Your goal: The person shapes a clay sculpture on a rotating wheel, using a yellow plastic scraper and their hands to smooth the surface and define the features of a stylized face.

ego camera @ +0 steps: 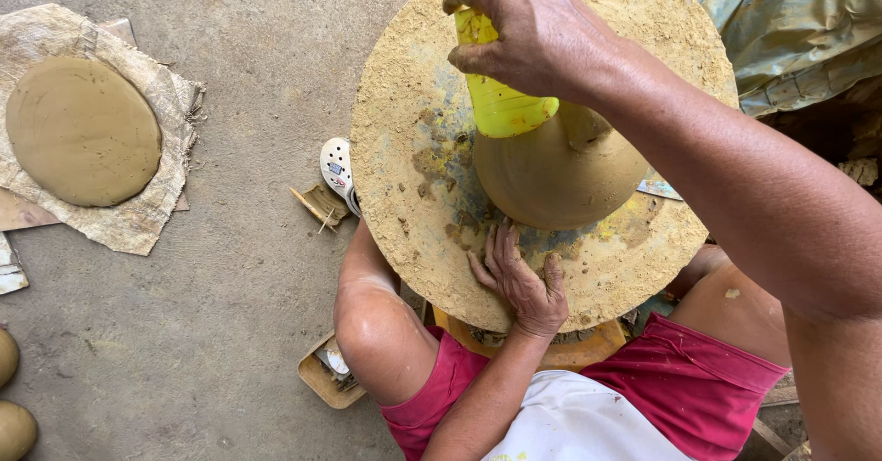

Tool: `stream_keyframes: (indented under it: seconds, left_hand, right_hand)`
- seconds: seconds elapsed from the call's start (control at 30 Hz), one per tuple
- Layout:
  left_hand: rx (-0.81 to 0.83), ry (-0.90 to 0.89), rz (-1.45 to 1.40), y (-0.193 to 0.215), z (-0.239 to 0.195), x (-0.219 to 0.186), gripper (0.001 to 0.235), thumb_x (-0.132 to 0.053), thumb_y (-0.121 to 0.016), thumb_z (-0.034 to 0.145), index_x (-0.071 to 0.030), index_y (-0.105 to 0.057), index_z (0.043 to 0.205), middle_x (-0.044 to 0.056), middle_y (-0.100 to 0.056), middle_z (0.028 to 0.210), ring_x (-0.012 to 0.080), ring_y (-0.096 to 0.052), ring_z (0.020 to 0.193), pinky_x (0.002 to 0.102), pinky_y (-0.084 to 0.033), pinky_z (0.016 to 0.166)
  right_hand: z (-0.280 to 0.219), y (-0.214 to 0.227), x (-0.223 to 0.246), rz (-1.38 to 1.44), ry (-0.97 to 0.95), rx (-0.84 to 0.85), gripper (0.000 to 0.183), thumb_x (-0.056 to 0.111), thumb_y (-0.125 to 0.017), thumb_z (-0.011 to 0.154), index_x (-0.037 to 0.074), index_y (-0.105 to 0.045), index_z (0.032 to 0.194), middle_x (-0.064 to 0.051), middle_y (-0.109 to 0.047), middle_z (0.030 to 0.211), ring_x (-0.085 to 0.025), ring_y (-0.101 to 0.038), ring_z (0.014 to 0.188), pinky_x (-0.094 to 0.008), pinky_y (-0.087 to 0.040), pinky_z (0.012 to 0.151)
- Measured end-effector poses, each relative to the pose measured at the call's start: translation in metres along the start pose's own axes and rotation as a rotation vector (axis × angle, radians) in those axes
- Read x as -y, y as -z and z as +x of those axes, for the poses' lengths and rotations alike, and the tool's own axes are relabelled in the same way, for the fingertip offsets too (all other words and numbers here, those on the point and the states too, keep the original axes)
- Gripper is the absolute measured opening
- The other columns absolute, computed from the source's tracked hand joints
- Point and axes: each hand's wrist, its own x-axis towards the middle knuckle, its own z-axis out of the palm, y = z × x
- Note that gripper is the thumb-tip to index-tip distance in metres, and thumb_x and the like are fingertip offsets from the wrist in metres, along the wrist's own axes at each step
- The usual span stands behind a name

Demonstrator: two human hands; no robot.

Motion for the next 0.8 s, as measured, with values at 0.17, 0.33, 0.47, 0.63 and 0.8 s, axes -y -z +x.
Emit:
stream_keyframes:
  seconds: [0.17, 0.33, 0.47, 0.63, 0.8]
  left_hand:
    - [-0.007, 0.006, -0.004, 0.001, 0.002, 0.001, 0.07, -0.055, -0.036, 0.108, -0.004, -0.03, 0.156, 0.018, -0.044, 0.159, 0.0386, -0.036, 0.152, 0.066, -0.003, 0.126]
    - [-0.004, -0.022, 0.002, 0.005, 0.003, 0.002, 0.066, -0.052, -0.038, 0.109, -0.003, -0.03, 0.154, 0.019, -0.044, 0.159, 0.0388, -0.036, 0.152, 0.066, -0.003, 0.126]
    - [-0.008, -0.015, 0.005, 0.006, 0.005, 0.005, 0.066, -0.051, -0.039, 0.108, -0.003, -0.032, 0.153, 0.02, -0.045, 0.157, 0.039, -0.038, 0.15, 0.066, -0.005, 0.126]
    - [-0.027, -0.021, 0.006, 0.004, 0.008, 0.008, 0.064, -0.051, -0.039, 0.109, -0.003, -0.033, 0.151, 0.021, -0.046, 0.155, 0.0391, -0.039, 0.149, 0.065, -0.007, 0.126]
    - [-0.023, -0.044, 0.024, 0.006, 0.01, 0.014, 0.063, -0.05, -0.037, 0.111, -0.003, -0.031, 0.152, 0.022, -0.045, 0.155, 0.0392, -0.038, 0.15, 0.064, -0.008, 0.126]
  right_hand:
    - [-0.008, -0.005, 0.012, -0.062, 0.048, -0.018, 0.051, 0.028, -0.082, 0.088, 0.009, -0.067, 0.133, -0.027, -0.06, 0.114, -0.042, -0.066, 0.098, -0.052, -0.057, 0.084]
    - [-0.018, -0.012, 0.025, -0.113, 0.041, -0.019, 0.049, 0.029, -0.082, 0.088, 0.008, -0.065, 0.13, -0.027, -0.052, 0.117, -0.04, -0.068, 0.086, -0.049, -0.061, 0.075]
    - [-0.026, -0.012, 0.028, -0.146, 0.102, -0.071, 0.05, 0.028, -0.084, 0.086, 0.01, -0.064, 0.128, -0.025, -0.051, 0.113, -0.041, -0.068, 0.087, -0.05, -0.061, 0.071]
    - [-0.033, -0.009, 0.028, -0.147, 0.141, -0.097, 0.047, 0.025, -0.084, 0.085, 0.012, -0.062, 0.125, -0.024, -0.05, 0.112, -0.042, -0.067, 0.088, -0.052, -0.058, 0.07]
    - [-0.04, -0.009, 0.03, -0.146, 0.163, -0.126, 0.051, 0.025, -0.084, 0.083, 0.011, -0.061, 0.127, -0.025, -0.05, 0.114, -0.043, -0.066, 0.09, -0.052, -0.058, 0.07]
